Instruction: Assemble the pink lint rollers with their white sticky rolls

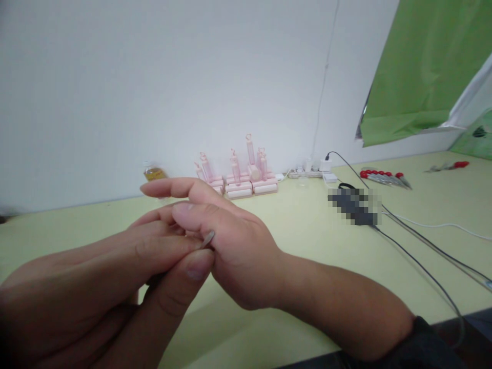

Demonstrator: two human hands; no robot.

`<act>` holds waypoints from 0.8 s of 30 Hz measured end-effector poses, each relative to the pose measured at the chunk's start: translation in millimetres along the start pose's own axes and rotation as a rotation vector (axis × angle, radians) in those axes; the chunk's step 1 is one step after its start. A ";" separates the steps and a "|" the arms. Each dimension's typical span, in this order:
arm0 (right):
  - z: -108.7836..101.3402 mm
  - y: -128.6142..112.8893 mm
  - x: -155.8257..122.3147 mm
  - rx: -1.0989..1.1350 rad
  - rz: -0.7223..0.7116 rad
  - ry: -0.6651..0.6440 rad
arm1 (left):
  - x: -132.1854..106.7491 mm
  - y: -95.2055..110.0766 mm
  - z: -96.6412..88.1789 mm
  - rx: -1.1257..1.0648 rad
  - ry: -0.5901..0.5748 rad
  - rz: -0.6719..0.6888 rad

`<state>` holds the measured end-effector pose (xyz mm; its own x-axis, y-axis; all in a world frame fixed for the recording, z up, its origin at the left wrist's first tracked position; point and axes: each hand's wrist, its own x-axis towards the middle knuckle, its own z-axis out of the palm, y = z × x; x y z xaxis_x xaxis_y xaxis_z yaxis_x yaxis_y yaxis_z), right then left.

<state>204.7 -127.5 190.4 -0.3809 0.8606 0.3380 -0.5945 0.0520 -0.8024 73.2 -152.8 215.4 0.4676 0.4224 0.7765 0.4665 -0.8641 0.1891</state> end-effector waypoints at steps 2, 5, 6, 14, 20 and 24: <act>0.7 -0.7 0.1 -0.017 0.002 0.006 | 1.2 -2.4 1.0 -0.005 0.007 0.006; 0.4 -0.8 0.5 -0.031 0.005 0.018 | 0.8 -3.6 1.4 -0.013 0.012 0.015; 0.1 -0.7 0.6 -0.033 0.005 0.018 | -0.1 -3.4 1.4 -0.014 0.008 0.014; -0.9 -0.5 0.3 0.007 0.041 -0.009 | 0.8 0.0 1.7 0.007 0.012 0.005; 0.0 -1.0 -0.2 0.000 0.035 0.000 | 1.9 -0.4 1.3 -0.009 0.003 0.014; -0.4 -0.4 0.0 0.008 0.020 -0.003 | -1.4 -3.1 0.5 0.016 0.016 0.019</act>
<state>205.2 -127.3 190.5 -0.3945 0.8601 0.3233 -0.5922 0.0311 -0.8052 71.4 -150.6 213.4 0.4647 0.4018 0.7891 0.4698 -0.8672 0.1649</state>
